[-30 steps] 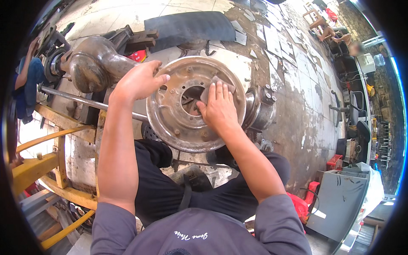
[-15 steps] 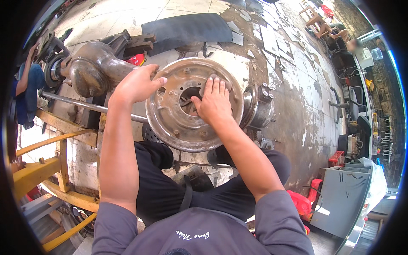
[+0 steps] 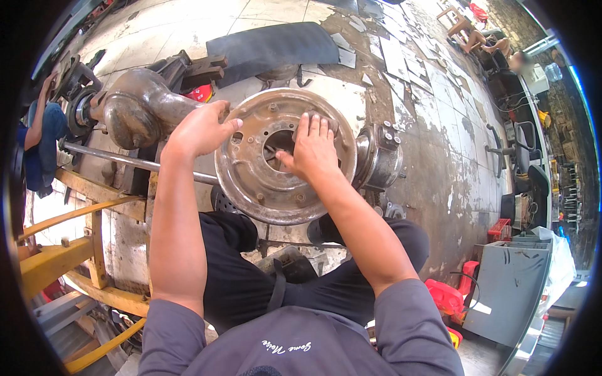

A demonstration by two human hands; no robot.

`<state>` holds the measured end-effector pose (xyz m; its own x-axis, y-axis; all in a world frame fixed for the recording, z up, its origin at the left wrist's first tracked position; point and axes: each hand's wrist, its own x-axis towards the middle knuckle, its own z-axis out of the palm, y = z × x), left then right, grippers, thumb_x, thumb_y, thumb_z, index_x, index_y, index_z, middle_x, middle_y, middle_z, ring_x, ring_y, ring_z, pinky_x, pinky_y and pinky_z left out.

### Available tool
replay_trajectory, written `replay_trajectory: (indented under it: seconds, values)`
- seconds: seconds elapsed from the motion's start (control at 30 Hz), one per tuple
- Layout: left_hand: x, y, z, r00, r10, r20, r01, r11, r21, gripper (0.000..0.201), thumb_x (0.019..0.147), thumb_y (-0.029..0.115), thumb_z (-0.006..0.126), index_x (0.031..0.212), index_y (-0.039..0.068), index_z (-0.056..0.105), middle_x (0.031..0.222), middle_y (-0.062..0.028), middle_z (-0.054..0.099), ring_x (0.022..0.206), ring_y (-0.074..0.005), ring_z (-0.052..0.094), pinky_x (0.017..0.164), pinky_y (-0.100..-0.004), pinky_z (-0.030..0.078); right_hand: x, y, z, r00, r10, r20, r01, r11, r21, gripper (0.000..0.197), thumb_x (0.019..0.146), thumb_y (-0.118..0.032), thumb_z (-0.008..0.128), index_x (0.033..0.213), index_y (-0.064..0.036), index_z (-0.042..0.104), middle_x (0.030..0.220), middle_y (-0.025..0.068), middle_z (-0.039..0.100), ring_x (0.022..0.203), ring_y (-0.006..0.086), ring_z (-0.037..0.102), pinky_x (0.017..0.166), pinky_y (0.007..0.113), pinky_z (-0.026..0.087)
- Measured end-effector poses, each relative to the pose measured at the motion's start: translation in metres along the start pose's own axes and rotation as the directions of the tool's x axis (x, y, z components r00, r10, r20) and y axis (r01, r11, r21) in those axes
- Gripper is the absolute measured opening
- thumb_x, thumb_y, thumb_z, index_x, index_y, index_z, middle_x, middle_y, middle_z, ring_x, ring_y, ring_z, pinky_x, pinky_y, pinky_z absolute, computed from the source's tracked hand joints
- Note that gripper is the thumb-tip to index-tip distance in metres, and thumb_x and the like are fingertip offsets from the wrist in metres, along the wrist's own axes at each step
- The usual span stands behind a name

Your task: The person scrubs a large circular metal part with a small abrasive pad, repeatedly rubbing the surface and edges. The person rotates the part slightly to access different areas while continuing to scrub.

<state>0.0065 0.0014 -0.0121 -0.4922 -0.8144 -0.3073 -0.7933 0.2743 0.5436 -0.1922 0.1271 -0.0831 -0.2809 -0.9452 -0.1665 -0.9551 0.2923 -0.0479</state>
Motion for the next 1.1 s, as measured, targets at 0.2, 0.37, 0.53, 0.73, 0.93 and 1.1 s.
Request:
replay_trajectory:
  seconds: [0.2,0.37,0.53,0.73,0.93,1.1]
  values:
    - [-0.002,0.001,-0.001,1.000,-0.014,0.008,0.014,0.999,0.032,0.057,0.095,0.038,0.065,0.137,0.002,0.057,0.131,-0.0208,0.064,0.124,-0.0327,0.061,0.105,-0.0425,0.047,-0.004,0.009,0.008,0.997,-0.034,-0.066,0.038,0.998,0.052,0.108,0.086,-0.052,0.072,0.153,0.0123,0.018,0.156,0.0341,0.030,0.148,0.0467,0.028,0.122,0.050,0.026]
    - [-0.008,0.007,-0.006,0.997,-0.035,0.069,0.035,0.999,-0.003,0.061,0.094,0.034,0.067,0.139,-0.004,0.054,0.133,-0.0254,0.062,0.125,-0.0345,0.060,0.106,-0.0411,0.046,-0.009,0.012,0.008,0.996,-0.055,-0.067,0.060,0.995,0.073,0.107,0.086,-0.052,0.072,0.154,0.0110,0.019,0.156,0.0324,0.032,0.148,0.0451,0.029,0.122,0.050,0.025]
    - [-0.005,0.000,-0.003,0.999,-0.029,0.016,0.029,1.000,0.006,0.060,0.094,0.037,0.067,0.140,0.000,0.055,0.133,-0.0230,0.063,0.125,-0.0332,0.060,0.106,-0.0415,0.046,0.003,0.007,0.010,0.999,-0.028,-0.027,0.029,0.999,0.037,0.109,0.087,-0.056,0.070,0.155,0.0109,0.017,0.160,0.0314,0.026,0.151,0.0437,0.023,0.124,0.048,0.022]
    - [-0.001,0.001,0.003,0.999,-0.019,0.031,0.017,0.998,0.060,0.058,0.094,0.041,0.066,0.139,0.005,0.056,0.131,-0.0192,0.065,0.124,-0.0317,0.061,0.105,-0.0435,0.047,-0.007,0.025,0.010,0.997,-0.074,-0.036,0.076,0.996,0.050,0.103,0.091,-0.062,0.061,0.154,0.0095,0.023,0.161,0.0290,0.026,0.152,0.0416,0.023,0.124,0.048,0.022]
    - [-0.003,0.001,0.008,0.997,0.019,0.069,-0.024,0.996,0.084,0.058,0.094,0.041,0.066,0.138,0.005,0.056,0.130,-0.0200,0.065,0.123,-0.0328,0.061,0.104,-0.0442,0.048,-0.017,0.024,0.013,0.997,-0.070,-0.021,0.071,0.996,0.050,0.100,0.093,-0.062,0.058,0.154,0.0090,0.025,0.161,0.0284,0.026,0.152,0.0413,0.023,0.124,0.048,0.022]
    - [-0.003,-0.007,0.008,1.000,0.014,0.020,-0.015,0.998,0.065,0.055,0.094,0.042,0.066,0.134,0.006,0.060,0.128,-0.0184,0.067,0.121,-0.0322,0.063,0.103,-0.0439,0.048,-0.004,0.008,0.013,0.999,-0.009,-0.031,0.010,1.000,0.020,0.097,0.094,-0.061,0.057,0.156,0.0060,0.024,0.163,0.0253,0.024,0.152,0.0389,0.023,0.124,0.046,0.022]
